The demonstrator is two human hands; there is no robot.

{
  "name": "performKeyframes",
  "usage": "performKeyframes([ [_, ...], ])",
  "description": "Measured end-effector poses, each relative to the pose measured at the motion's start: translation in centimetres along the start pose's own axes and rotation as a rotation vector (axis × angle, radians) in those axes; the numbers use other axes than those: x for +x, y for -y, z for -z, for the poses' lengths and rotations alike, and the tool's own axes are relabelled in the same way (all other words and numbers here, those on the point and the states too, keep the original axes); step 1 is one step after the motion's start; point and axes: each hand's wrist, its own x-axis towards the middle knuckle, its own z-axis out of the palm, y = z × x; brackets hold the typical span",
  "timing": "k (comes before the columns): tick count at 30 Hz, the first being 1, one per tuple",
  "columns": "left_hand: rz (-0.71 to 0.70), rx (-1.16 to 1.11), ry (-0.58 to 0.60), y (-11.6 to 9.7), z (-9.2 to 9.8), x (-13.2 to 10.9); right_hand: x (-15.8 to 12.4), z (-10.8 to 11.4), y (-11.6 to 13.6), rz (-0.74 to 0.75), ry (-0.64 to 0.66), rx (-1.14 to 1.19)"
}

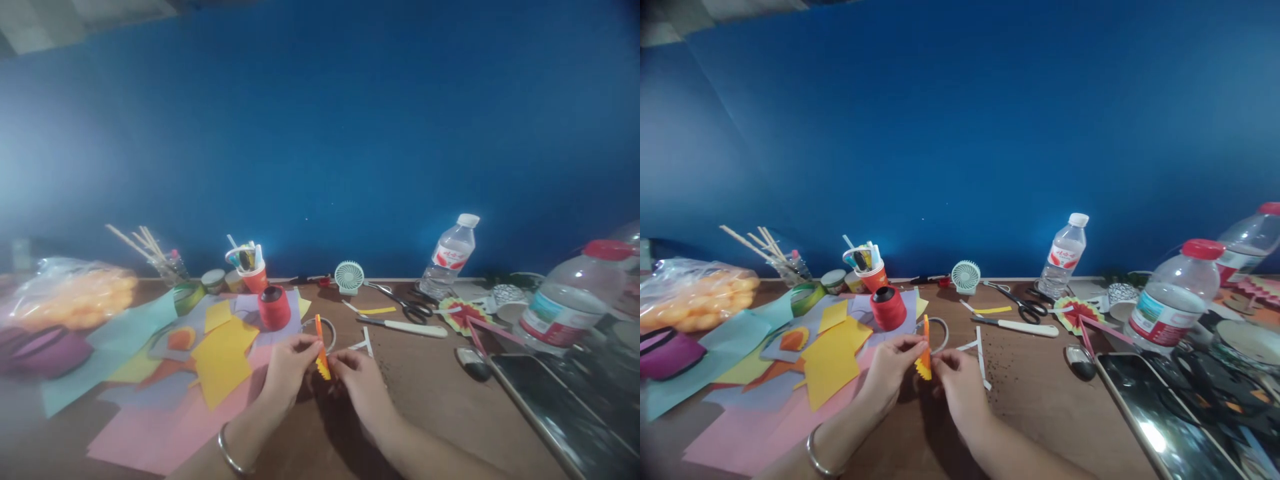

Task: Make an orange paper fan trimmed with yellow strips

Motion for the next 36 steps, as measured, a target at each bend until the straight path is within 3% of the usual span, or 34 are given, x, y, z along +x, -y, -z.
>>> performKeyframes([
  [5, -0.082, 0.087, 0.027, 0.0, -0.1, -0.2, 0.3, 0.2, 0.0, -0.055, 0.006, 0.351],
  [11, -0.136, 0.144, 0.068, 0.4, -0.6, -0.5, 0.4, 0.2, 0.0, -0.012, -0.048, 0.447],
  [17, -0.139, 0.174, 0.08, 0.2, -1.0, -0.8, 0.6, 0.2, -0.3, 0.03, -0.095, 0.341],
  [26, -0.107, 0.214, 0.095, 0.2, -1.2, -1.1, 0.8, 0.8, -0.4, 0.31, -0.128, 0.01],
  [36, -0.173, 0.27, 0.112, -0.1, -1.4, -1.4, 1.3, 1.2, -0.9, 0.302, -0.111, -0.049],
])
